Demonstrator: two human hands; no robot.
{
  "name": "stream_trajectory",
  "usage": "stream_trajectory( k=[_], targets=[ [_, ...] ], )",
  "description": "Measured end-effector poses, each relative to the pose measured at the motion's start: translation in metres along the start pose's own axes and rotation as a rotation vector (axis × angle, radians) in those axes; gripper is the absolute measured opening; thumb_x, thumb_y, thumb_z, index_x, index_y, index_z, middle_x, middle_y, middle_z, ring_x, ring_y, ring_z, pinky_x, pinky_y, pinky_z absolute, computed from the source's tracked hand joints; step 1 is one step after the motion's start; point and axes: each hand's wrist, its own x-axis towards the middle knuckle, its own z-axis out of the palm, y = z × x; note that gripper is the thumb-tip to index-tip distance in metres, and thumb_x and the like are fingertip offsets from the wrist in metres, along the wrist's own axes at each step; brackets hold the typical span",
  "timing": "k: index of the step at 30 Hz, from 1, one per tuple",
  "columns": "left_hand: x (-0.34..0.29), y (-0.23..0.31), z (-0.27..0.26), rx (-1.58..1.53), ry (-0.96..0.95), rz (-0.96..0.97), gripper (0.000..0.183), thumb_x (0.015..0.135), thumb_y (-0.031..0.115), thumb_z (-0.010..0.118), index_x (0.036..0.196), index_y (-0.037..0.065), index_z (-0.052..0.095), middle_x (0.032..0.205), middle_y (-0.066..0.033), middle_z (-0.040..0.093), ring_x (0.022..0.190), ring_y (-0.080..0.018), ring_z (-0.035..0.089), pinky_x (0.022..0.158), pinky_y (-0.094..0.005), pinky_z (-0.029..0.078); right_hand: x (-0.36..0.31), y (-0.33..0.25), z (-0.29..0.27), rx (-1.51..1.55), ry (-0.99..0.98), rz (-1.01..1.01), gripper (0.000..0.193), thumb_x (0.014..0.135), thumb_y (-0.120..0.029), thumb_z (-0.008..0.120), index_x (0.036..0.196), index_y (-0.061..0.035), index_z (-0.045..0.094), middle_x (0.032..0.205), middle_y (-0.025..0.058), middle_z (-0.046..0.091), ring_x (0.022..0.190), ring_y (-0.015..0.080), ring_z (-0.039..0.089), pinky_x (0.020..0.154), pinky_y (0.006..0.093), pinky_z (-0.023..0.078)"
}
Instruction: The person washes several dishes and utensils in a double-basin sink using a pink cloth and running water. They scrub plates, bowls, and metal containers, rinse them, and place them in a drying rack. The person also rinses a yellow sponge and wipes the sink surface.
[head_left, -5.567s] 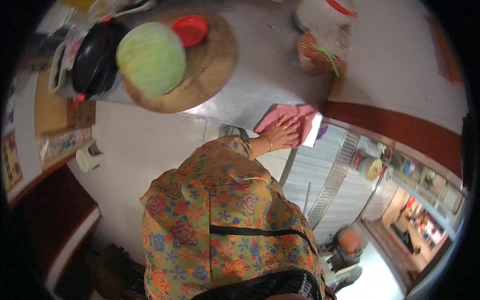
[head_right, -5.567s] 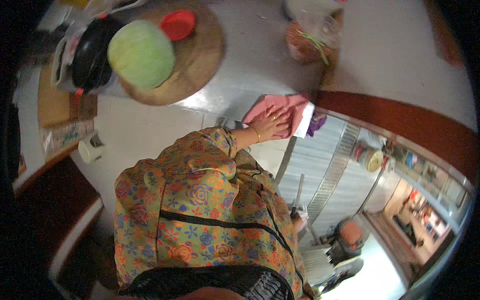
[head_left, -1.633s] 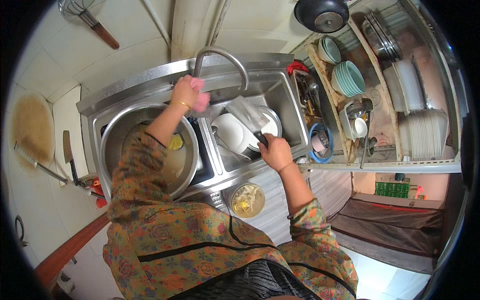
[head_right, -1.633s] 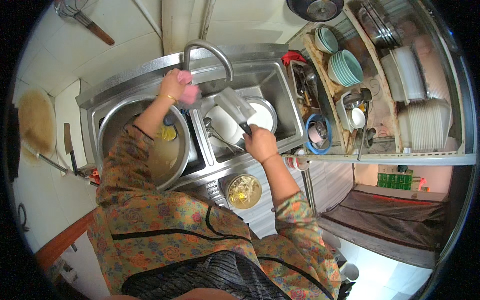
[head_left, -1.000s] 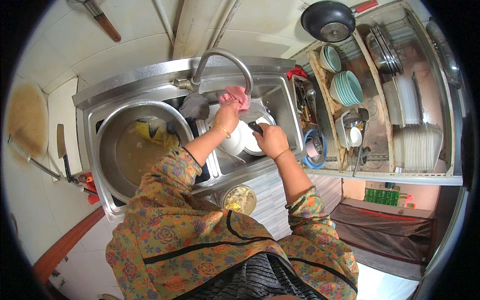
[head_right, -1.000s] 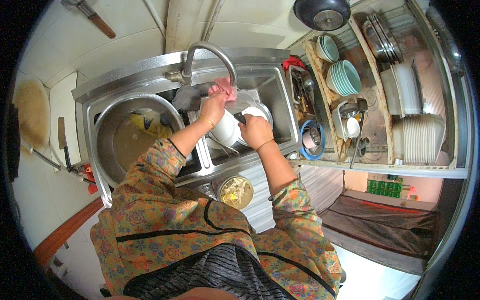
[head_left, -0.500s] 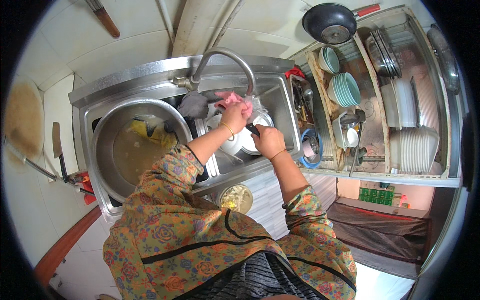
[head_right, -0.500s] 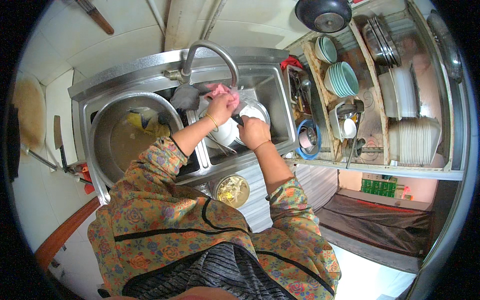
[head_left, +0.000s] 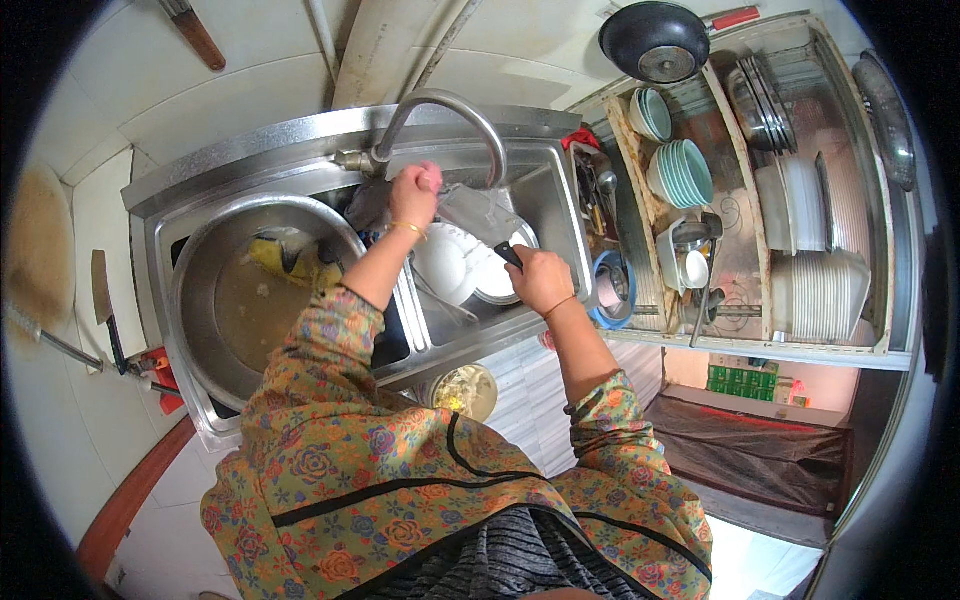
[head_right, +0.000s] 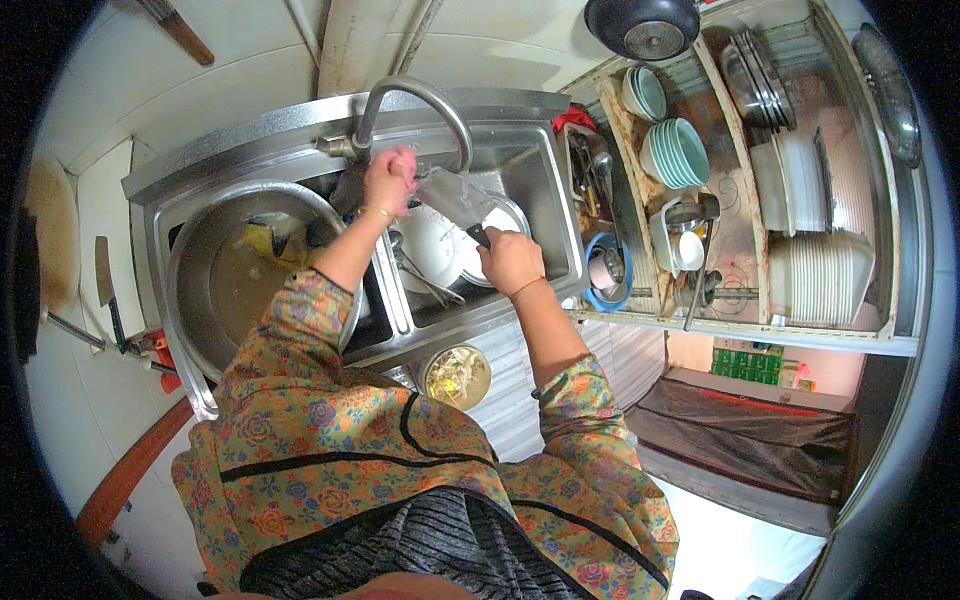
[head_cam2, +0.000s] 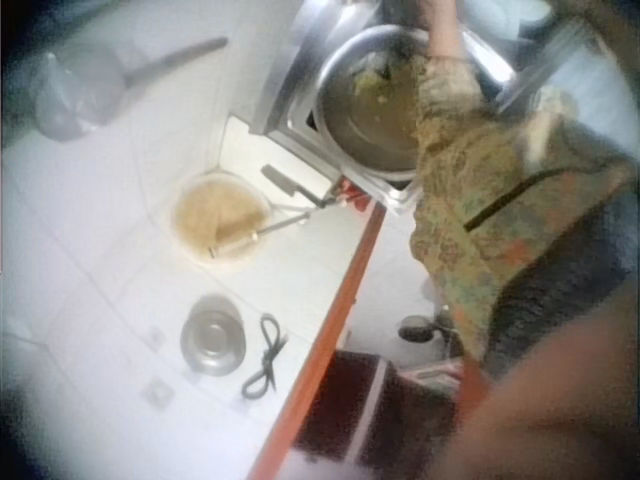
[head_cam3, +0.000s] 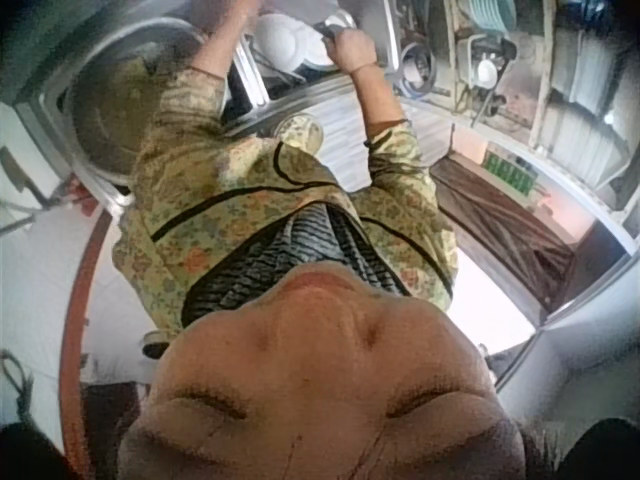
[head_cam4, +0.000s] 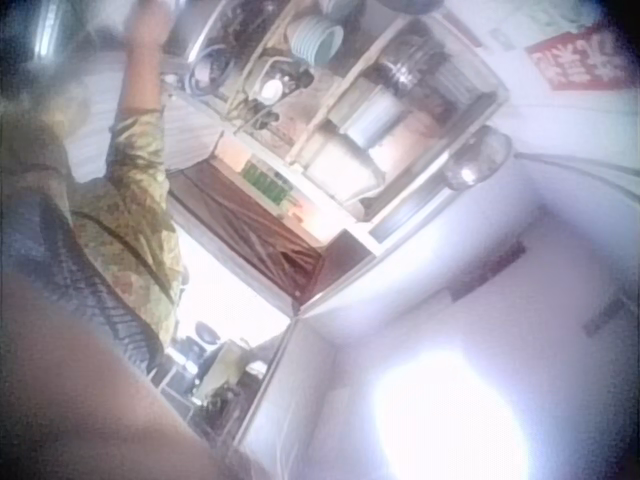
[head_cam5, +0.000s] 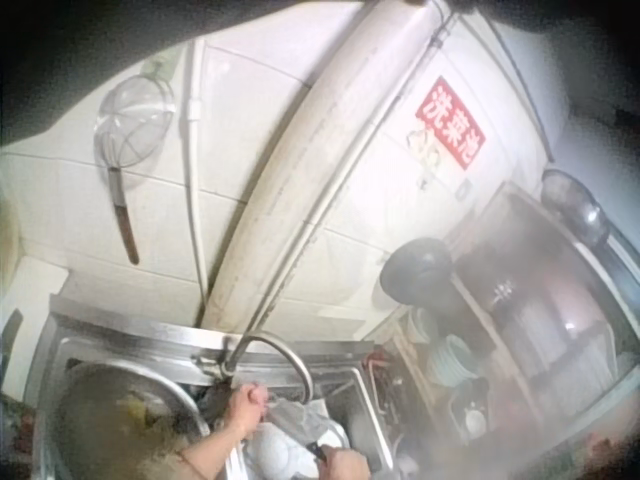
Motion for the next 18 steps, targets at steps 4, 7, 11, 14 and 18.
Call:
stream_trajectory(
  k=[4,7,11,14,18],
  targets=[
    [-0.058,0.019,0.025,0.096,-0.223,0.523,0.007,0.084,0.008,0.067,0.089,0.005,0.064,0.091,-0.0122,0.066,0.089,-0.0272,0.063,0.082,-0.0387,0.049,0.010,-0.004,0.005,0.002,0.023,-0.079,0.021,0.085,-0.028,0.067,0.096,-0.0102,0.062,0.082,0.0158,0.068,0.079,0.0385,0.066,0.068,0.0504,0.053],
    [-0.072,0.029,0.038,0.015,-0.312,0.553,0.011,0.079,0.007,0.073,0.086,0.003,0.066,0.089,-0.0117,0.066,0.087,-0.0280,0.064,0.080,-0.0385,0.050,0.015,-0.009,0.007,-0.018,0.037,-0.133,0.021,0.085,-0.028,0.068,0.095,-0.0106,0.062,0.080,0.0148,0.068,0.077,0.0377,0.066,0.066,0.0503,0.052],
    [-0.056,0.023,0.046,0.012,-0.410,0.467,0.014,0.078,0.009,0.075,0.088,0.002,0.067,0.087,-0.0120,0.064,0.084,-0.0280,0.063,0.077,-0.0371,0.051,0.015,-0.014,0.005,-0.055,0.034,-0.109,0.022,0.084,-0.027,0.069,0.094,-0.0094,0.061,0.080,0.0145,0.068,0.077,0.0361,0.067,0.065,0.0491,0.053],
    [-0.038,0.006,0.049,0.050,-0.365,0.425,0.014,0.080,0.011,0.074,0.087,0.002,0.067,0.086,-0.0130,0.063,0.082,-0.0284,0.064,0.075,-0.0366,0.052,0.010,-0.014,0.005,-0.033,-0.001,-0.156,0.025,0.085,-0.029,0.067,0.098,-0.0086,0.062,0.083,0.0162,0.068,0.078,0.0356,0.067,0.067,0.0469,0.054],
    [-0.005,-0.019,0.025,0.267,-0.158,0.326,0.011,0.081,0.008,0.072,0.088,0.002,0.066,0.087,-0.0127,0.065,0.081,-0.0278,0.064,0.074,-0.0375,0.052,0.004,-0.010,0.009,0.014,0.022,-0.163,0.025,0.085,-0.029,0.068,0.100,-0.0095,0.064,0.081,0.0166,0.068,0.077,0.0368,0.067,0.067,0.0470,0.054]
  ],
)
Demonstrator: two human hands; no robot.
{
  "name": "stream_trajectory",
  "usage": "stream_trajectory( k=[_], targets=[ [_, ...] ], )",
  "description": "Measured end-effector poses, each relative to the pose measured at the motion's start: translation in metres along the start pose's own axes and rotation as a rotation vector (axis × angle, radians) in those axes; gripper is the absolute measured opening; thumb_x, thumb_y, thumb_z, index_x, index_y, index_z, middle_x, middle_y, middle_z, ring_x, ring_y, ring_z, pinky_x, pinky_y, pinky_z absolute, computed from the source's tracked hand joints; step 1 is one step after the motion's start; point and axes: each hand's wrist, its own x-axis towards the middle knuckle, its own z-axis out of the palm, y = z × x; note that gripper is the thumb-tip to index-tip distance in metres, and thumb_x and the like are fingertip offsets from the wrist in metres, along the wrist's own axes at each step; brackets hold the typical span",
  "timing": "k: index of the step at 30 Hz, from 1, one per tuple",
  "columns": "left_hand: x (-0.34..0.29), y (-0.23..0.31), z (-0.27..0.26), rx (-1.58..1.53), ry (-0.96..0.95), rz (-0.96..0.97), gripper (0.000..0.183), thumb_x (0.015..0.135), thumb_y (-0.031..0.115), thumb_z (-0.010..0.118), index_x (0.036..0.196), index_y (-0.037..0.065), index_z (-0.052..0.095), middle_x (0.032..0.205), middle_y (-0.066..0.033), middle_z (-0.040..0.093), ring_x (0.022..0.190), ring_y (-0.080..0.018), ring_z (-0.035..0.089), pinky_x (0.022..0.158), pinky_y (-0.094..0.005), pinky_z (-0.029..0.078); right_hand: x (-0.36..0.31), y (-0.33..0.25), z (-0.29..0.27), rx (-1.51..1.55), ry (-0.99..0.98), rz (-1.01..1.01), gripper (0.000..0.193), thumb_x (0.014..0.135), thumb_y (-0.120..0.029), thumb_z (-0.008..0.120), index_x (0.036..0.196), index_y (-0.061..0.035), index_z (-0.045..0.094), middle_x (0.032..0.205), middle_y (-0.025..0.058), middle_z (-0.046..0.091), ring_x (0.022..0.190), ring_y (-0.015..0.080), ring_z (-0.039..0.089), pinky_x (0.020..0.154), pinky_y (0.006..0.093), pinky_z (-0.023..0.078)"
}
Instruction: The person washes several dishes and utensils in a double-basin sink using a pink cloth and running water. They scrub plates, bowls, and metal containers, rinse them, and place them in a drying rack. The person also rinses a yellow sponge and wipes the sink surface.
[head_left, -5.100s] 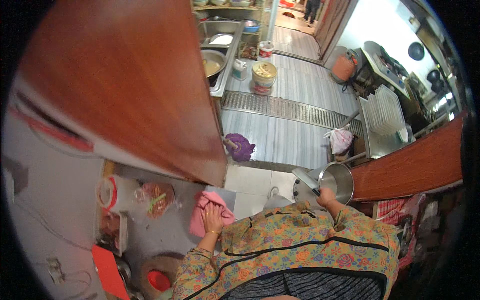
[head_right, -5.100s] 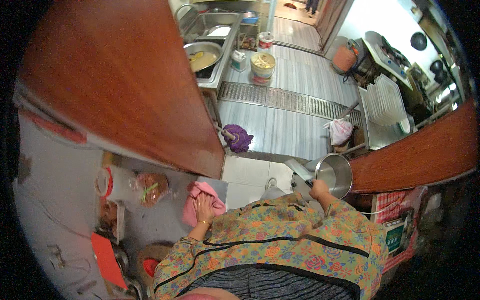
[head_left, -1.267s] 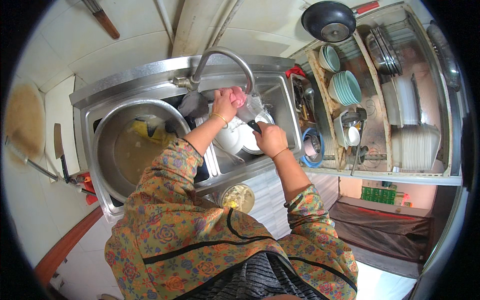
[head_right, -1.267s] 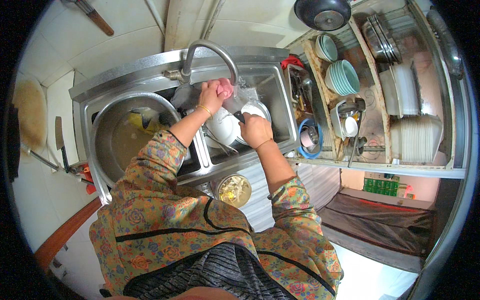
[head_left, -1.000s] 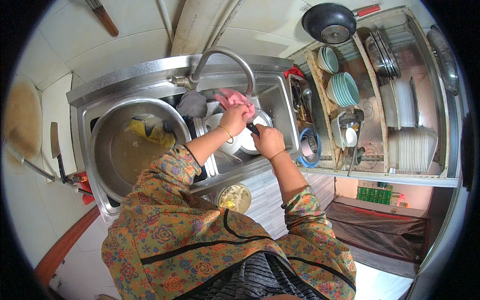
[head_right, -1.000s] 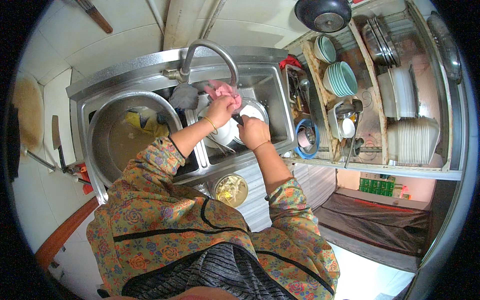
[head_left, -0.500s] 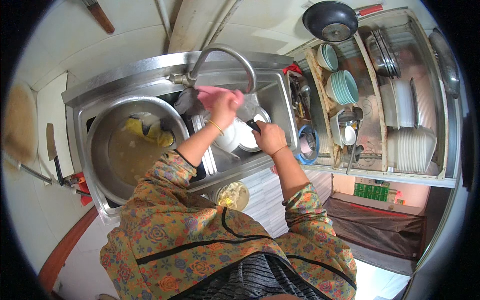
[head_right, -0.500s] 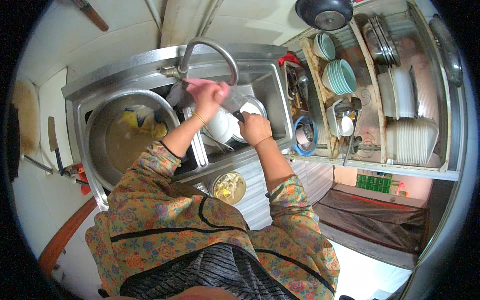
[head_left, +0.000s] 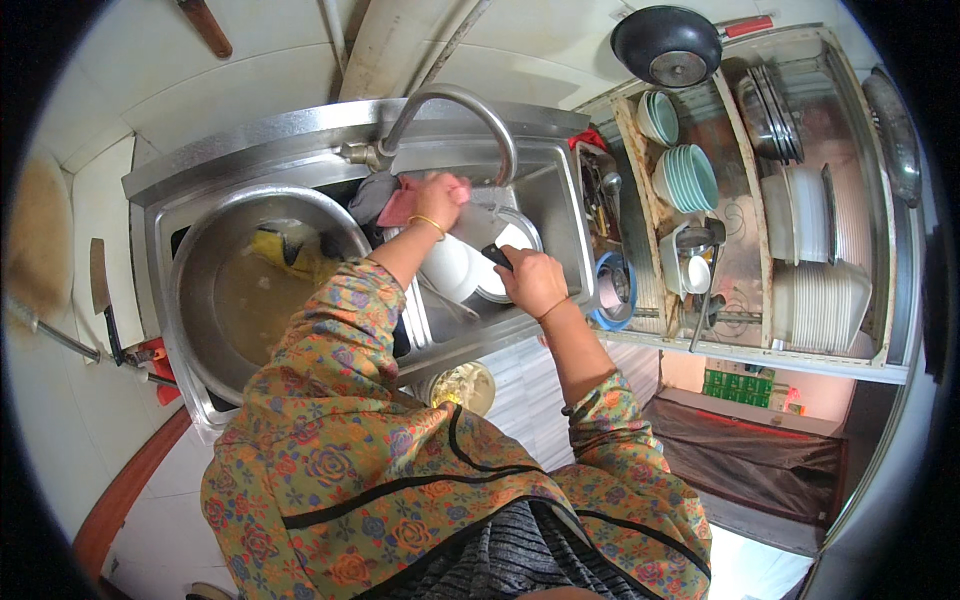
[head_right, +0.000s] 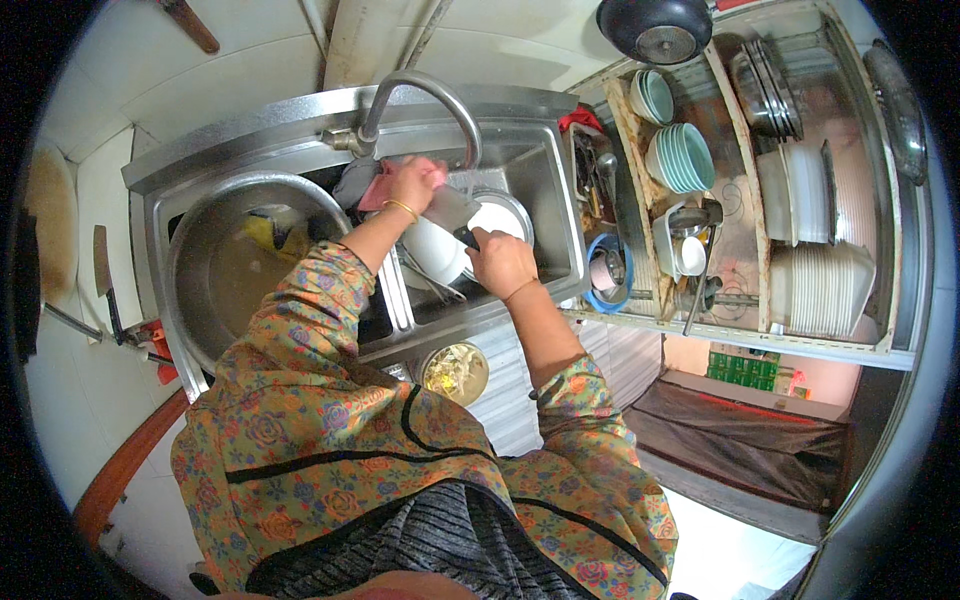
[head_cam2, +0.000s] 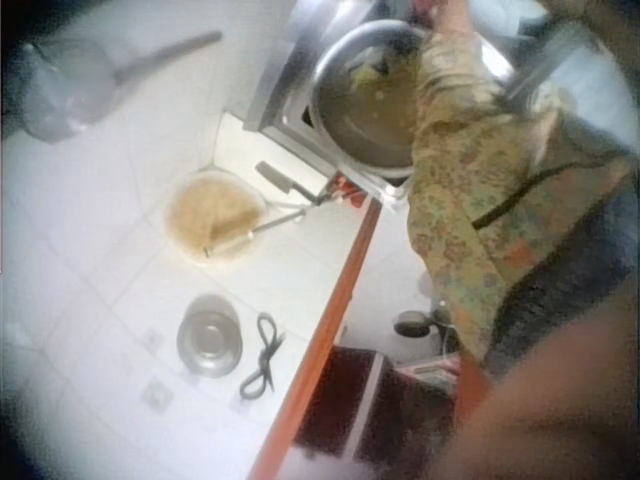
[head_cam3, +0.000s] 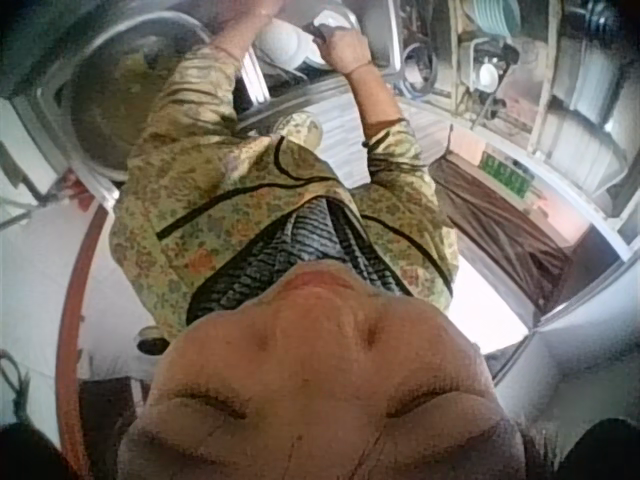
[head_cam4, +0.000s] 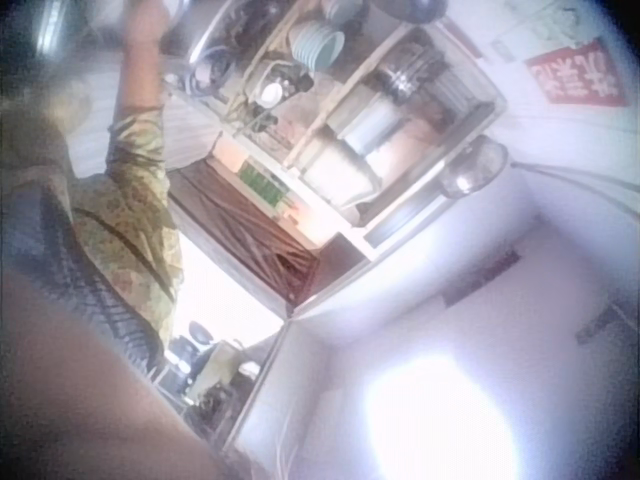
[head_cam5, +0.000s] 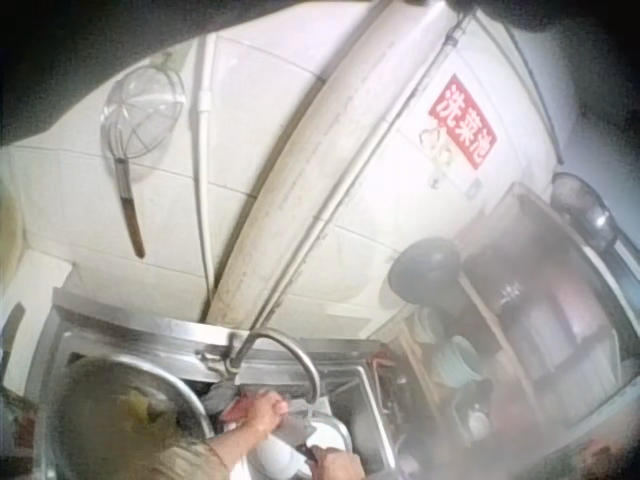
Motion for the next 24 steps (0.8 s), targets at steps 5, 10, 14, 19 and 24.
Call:
stream_trajectory(
  k=[5,10,14,19,24],
  targets=[
    [-0.028,0.019,0.000,-0.139,0.118,0.114,0.007,0.081,0.009,0.069,0.082,0.005,0.064,0.087,-0.0144,0.067,0.089,-0.0316,0.064,0.080,-0.0420,0.051,0.007,0.005,0.006,-0.011,0.007,0.036,0.024,0.084,-0.028,0.068,0.097,-0.0086,0.064,0.080,0.0163,0.068,0.077,0.0365,0.067,0.068,0.0470,0.054],
    [-0.053,0.026,0.027,-0.052,0.013,0.150,0.008,0.082,0.013,0.070,0.086,0.006,0.068,0.089,-0.0138,0.068,0.085,-0.0308,0.066,0.078,-0.0402,0.053,0.000,0.009,0.004,-0.038,0.005,0.070,0.025,0.085,-0.028,0.067,0.100,-0.0085,0.066,0.083,0.0167,0.069,0.077,0.0364,0.068,0.069,0.0474,0.054],
    [-0.009,-0.042,0.016,0.059,0.059,-0.264,0.019,0.085,0.023,0.070,0.089,0.004,0.070,0.087,-0.0168,0.070,0.085,-0.0334,0.068,0.076,-0.0412,0.053,-0.021,0.018,0.008,0.085,0.097,0.197,0.039,0.087,-0.027,0.070,0.121,-0.0080,0.062,0.081,0.0153,0.070,0.064,0.0312,0.067,0.060,0.0421,0.053],
    [-0.015,-0.046,0.004,-0.908,0.057,-0.657,0.013,0.093,0.018,0.064,0.091,0.006,0.068,0.074,-0.0028,0.064,0.063,-0.0191,0.059,0.064,-0.0349,0.051,-0.015,0.028,0.027,1.771,-0.028,0.711,0.036,0.100,-0.030,0.057,0.128,-0.0106,0.049,0.066,0.0009,0.052,0.045,0.0073,0.037,0.041,0.0235,0.027],
    [-0.058,0.042,0.012,-0.740,-0.061,0.032,0.014,0.098,0.022,0.060,0.097,0.008,0.059,0.101,0.0023,0.056,0.067,-0.0050,0.050,0.053,-0.0196,0.041,0.004,0.023,0.041,2.371,-0.249,0.866,0.032,0.106,-0.042,0.035,0.098,-0.0142,0.049,0.064,-0.0022,0.047,0.044,0.0066,0.034,0.040,0.0218,0.029]
  ],
)
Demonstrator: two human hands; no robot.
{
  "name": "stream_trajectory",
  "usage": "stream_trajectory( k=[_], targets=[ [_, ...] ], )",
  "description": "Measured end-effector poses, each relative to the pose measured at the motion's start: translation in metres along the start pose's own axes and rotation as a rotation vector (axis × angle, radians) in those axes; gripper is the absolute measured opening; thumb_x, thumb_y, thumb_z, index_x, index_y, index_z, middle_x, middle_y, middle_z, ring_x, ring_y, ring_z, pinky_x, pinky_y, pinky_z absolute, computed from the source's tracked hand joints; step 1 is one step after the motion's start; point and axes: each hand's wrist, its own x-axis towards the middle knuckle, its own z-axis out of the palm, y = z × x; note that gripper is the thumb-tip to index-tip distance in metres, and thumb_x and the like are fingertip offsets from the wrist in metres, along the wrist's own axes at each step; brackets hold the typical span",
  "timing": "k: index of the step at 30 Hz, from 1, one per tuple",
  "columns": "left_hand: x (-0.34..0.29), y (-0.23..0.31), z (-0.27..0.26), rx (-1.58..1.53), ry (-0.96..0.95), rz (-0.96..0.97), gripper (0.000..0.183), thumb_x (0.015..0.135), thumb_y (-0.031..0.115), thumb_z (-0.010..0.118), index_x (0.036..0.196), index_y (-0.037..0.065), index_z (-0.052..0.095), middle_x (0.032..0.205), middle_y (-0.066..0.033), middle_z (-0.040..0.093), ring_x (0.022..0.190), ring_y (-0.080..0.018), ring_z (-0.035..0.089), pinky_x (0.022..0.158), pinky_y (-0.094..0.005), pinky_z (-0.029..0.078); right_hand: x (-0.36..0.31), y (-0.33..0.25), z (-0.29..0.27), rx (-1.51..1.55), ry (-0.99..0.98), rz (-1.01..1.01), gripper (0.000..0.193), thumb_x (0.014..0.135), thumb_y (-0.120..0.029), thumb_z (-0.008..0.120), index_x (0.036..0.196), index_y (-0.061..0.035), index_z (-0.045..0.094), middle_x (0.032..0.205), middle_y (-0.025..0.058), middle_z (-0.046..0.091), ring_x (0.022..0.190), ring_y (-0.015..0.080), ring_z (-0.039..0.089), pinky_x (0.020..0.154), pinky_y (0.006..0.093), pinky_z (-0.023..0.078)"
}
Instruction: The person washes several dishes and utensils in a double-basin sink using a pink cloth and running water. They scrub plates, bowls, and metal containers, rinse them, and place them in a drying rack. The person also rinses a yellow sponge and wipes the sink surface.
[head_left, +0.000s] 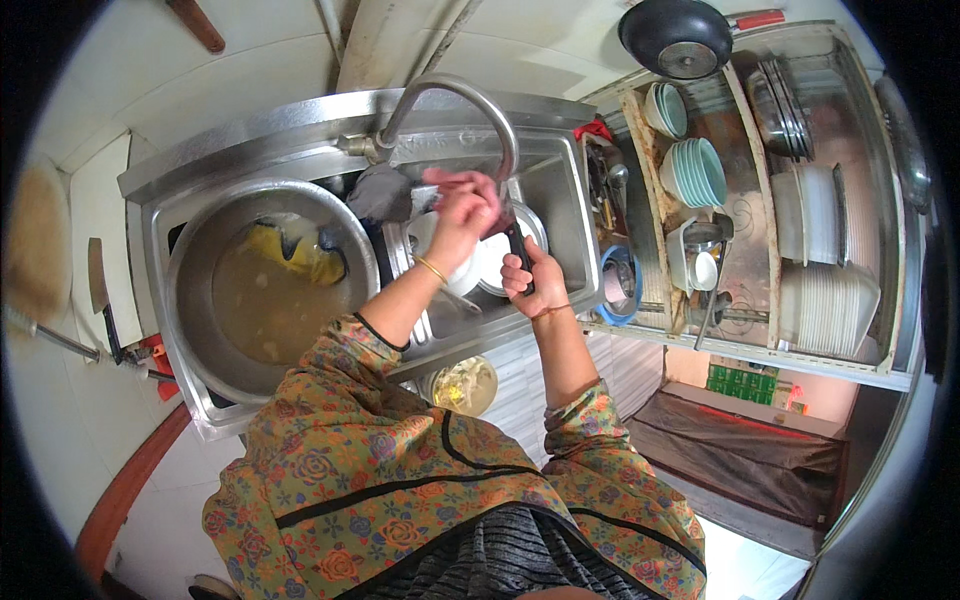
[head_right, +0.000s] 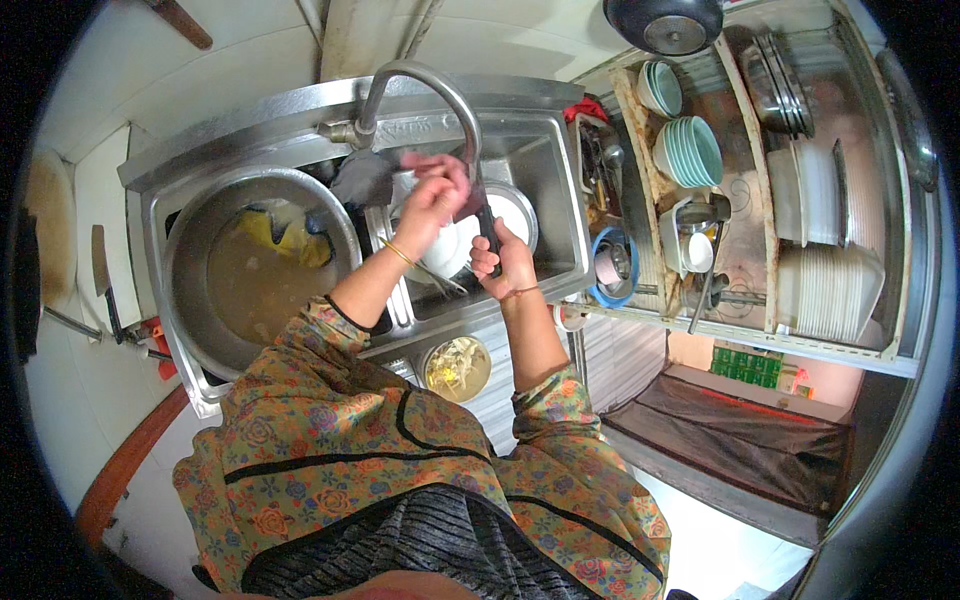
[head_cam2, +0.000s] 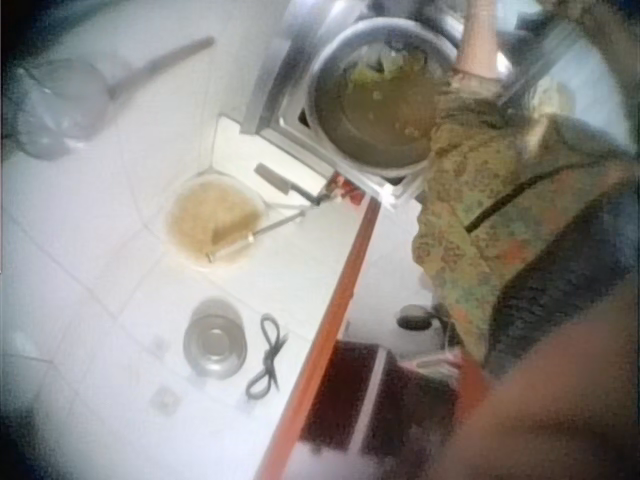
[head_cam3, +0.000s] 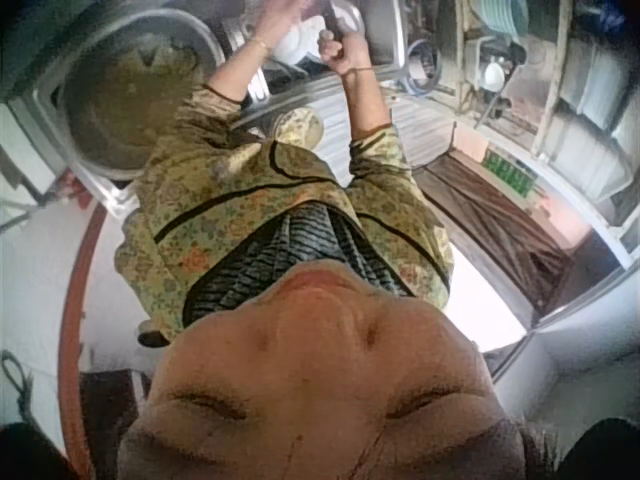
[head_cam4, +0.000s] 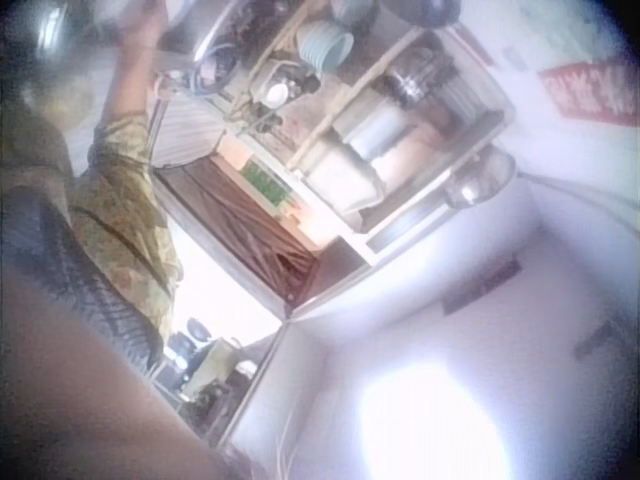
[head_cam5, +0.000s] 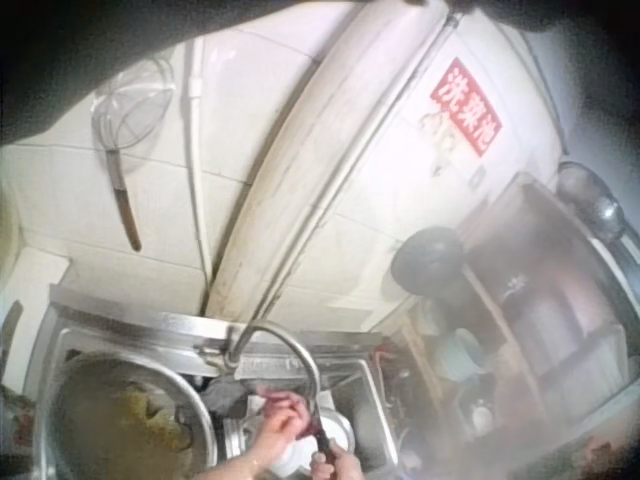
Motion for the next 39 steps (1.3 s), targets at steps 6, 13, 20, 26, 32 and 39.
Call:
stream_trajectory(
  k=[6,13,20,26,32,39],
  targets=[
    [-0.004,0.027,0.040,0.066,-0.110,-0.003,0.034,0.100,0.018,0.051,0.131,0.006,0.050,0.128,-0.0098,0.054,0.116,-0.0245,0.054,0.101,-0.0392,0.041,-0.008,0.013,0.014,-0.006,-0.087,-0.051,0.038,0.106,-0.041,0.035,0.083,-0.0140,0.047,0.058,-0.0031,0.042,0.040,0.0064,0.031,0.038,0.0210,0.026],
    [0.052,-0.018,0.017,0.736,-0.048,0.044,0.040,0.098,0.025,0.046,0.135,0.009,0.051,0.141,-0.0191,0.048,0.130,-0.0368,0.045,0.108,-0.0477,0.034,-0.032,0.021,0.007,-0.153,-0.143,0.040,0.055,0.104,-0.050,0.033,0.064,-0.0127,0.041,0.047,-0.0048,0.033,0.038,0.0088,0.029,0.037,0.0227,0.024],
    [0.068,-0.070,0.012,-0.158,0.097,-0.442,0.033,0.098,0.012,0.053,0.131,0.011,0.053,0.112,-0.0104,0.066,0.100,-0.0241,0.062,0.087,-0.0363,0.050,-0.060,0.037,-0.006,-0.113,-0.081,-0.159,0.020,0.106,-0.034,0.040,0.109,-0.0168,0.049,0.061,-0.0010,0.044,0.041,0.0072,0.034,0.036,0.0215,0.027],
    [0.050,-0.057,0.034,-0.092,0.147,-0.614,0.018,0.092,0.009,0.063,0.110,0.009,0.062,0.087,-0.0035,0.065,0.072,-0.0143,0.060,0.058,-0.0317,0.050,-0.099,0.052,-0.030,-0.111,0.076,-0.347,0.023,0.106,-0.034,0.040,0.121,-0.0202,0.049,0.062,-0.0006,0.044,0.041,0.0071,0.032,0.036,0.0215,0.026],
    [0.050,-0.011,0.045,0.341,0.003,-0.601,0.028,0.094,0.033,0.059,0.101,0.007,0.063,0.067,-0.0069,0.060,0.050,-0.0227,0.061,0.039,-0.0383,0.049,-0.107,0.058,-0.048,-0.105,0.144,-0.386,0.036,0.105,-0.041,0.041,0.086,-0.0104,0.046,0.063,-0.0005,0.045,0.042,0.0076,0.036,0.037,0.0229,0.031],
    [0.067,-0.033,0.045,0.006,-0.079,-0.516,0.027,0.093,0.035,0.059,0.086,0.009,0.065,0.069,-0.0074,0.061,0.058,-0.0234,0.060,0.057,-0.0371,0.055,-0.096,0.065,-0.056,-0.043,0.196,-0.387,0.015,0.104,-0.035,0.044,0.105,-0.0200,0.047,0.062,0.0001,0.045,0.041,0.0084,0.035,0.036,0.0223,0.029]
  ],
)
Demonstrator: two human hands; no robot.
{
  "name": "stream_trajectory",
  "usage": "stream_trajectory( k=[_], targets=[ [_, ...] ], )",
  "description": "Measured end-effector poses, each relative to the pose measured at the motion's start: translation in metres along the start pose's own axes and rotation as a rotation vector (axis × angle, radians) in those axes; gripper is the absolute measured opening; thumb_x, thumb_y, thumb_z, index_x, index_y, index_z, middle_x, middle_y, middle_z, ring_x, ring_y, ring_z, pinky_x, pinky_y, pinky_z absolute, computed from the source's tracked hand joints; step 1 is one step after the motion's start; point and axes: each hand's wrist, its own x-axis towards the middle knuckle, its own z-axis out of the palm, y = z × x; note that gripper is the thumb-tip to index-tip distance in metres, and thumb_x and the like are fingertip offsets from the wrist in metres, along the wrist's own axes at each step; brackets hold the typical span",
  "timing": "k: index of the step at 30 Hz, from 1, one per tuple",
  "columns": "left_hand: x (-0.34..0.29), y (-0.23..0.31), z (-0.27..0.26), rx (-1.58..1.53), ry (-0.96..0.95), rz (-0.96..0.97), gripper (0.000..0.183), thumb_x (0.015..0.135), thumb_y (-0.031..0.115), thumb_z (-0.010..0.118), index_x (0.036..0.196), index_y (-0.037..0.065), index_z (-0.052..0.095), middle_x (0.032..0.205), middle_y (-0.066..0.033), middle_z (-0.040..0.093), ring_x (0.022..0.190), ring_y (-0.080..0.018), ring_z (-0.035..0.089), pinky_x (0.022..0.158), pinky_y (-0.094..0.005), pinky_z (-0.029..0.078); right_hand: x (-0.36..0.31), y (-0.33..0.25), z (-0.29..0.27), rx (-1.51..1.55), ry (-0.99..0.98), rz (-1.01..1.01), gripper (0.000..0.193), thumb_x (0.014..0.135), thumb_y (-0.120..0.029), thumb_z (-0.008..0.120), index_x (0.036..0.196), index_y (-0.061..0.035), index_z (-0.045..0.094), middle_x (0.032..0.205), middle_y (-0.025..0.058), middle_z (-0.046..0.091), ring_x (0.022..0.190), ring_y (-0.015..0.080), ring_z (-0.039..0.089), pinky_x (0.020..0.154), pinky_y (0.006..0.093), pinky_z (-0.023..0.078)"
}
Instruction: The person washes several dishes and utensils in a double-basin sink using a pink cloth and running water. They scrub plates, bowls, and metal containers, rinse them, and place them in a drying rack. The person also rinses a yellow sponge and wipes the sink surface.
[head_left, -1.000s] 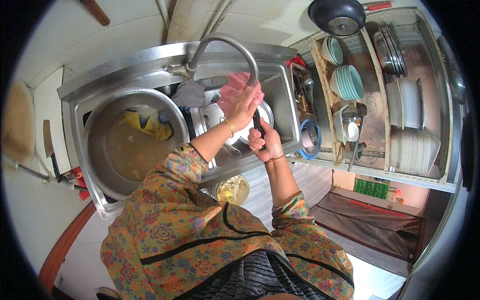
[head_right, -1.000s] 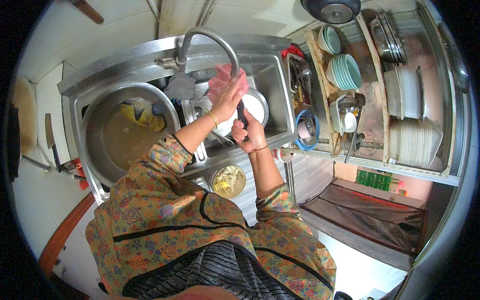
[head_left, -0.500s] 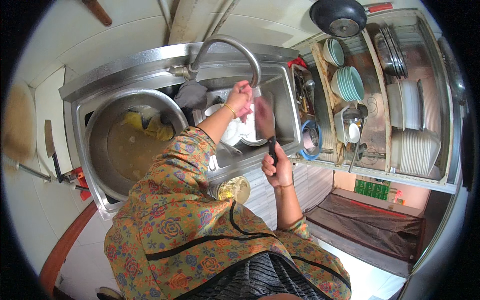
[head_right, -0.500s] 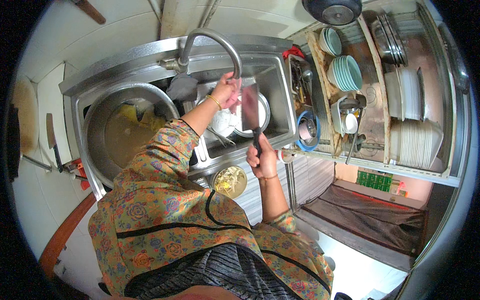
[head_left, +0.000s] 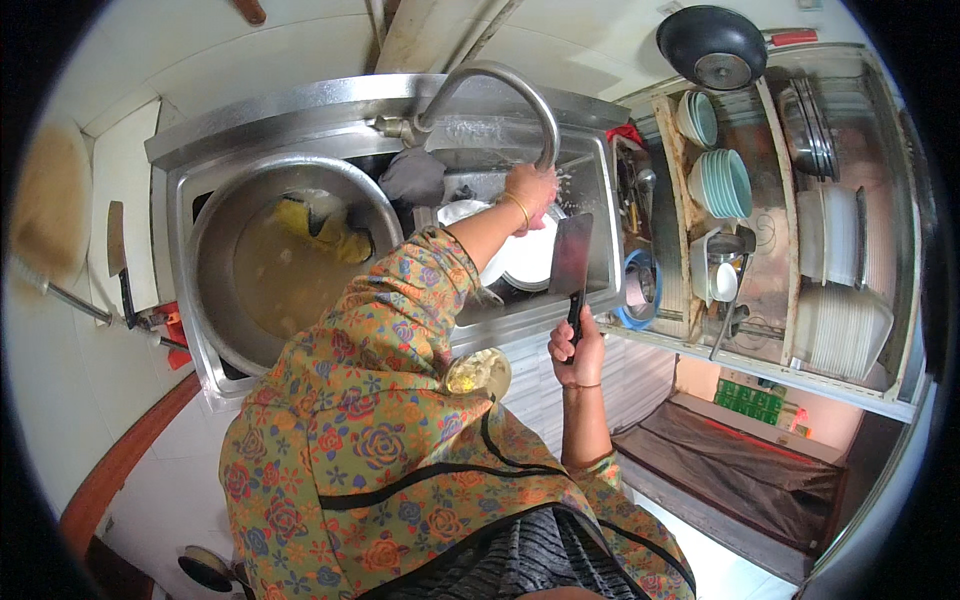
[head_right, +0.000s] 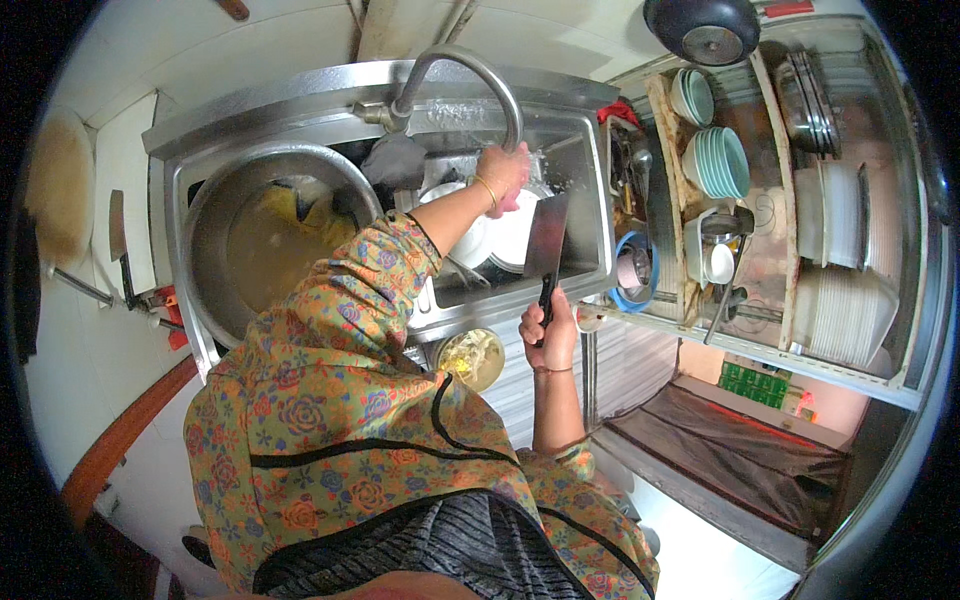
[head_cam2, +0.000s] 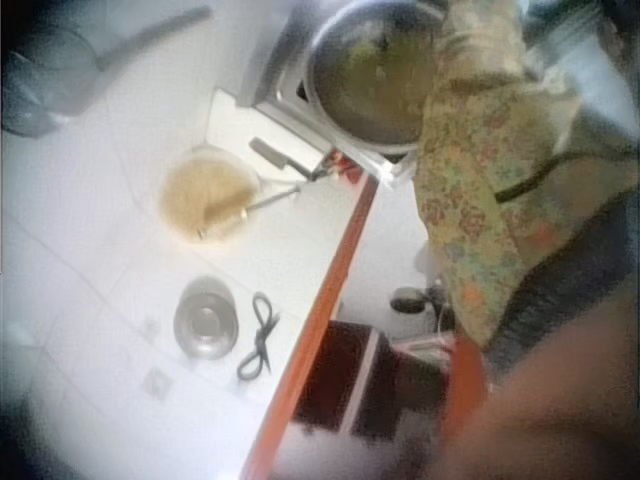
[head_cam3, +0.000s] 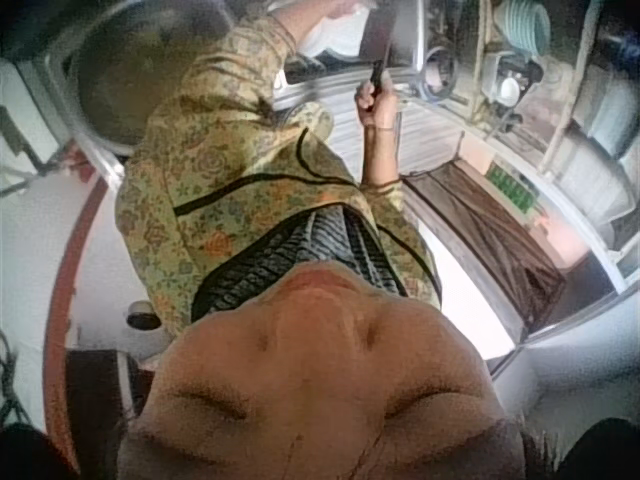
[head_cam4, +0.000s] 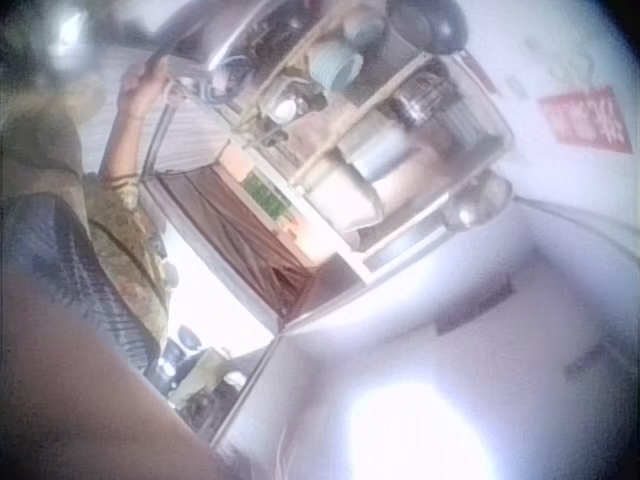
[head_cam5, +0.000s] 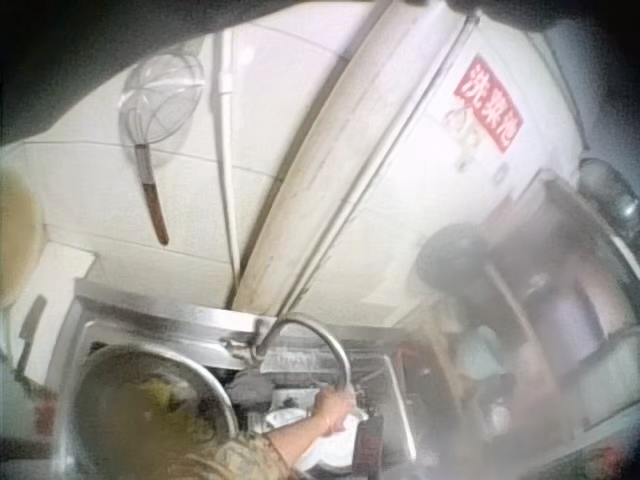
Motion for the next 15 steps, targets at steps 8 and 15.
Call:
stream_trajectory(
  k=[8,15],
  targets=[
    [-0.004,-0.064,-0.059,-0.721,-0.085,-0.428,0.007,0.086,0.002,0.063,0.093,0.001,0.060,0.084,-0.0122,0.063,0.072,-0.0286,0.065,0.064,-0.0372,0.056,0.000,0.010,-0.003,-0.020,0.035,-0.010,0.015,0.103,-0.033,0.045,0.108,-0.0192,0.049,0.062,0.0000,0.046,0.042,0.0088,0.036,0.037,0.0230,0.030],
    [-0.045,-0.041,-0.055,0.116,-0.031,-0.220,0.023,0.086,0.002,0.062,0.107,0.006,0.068,0.101,-0.0090,0.070,0.091,-0.0225,0.069,0.076,-0.0335,0.056,0.004,0.015,-0.015,-0.016,0.072,0.006,0.015,0.103,-0.033,0.045,0.105,-0.0184,0.047,0.064,0.0007,0.045,0.043,0.0091,0.036,0.038,0.0233,0.029]
  ],
)
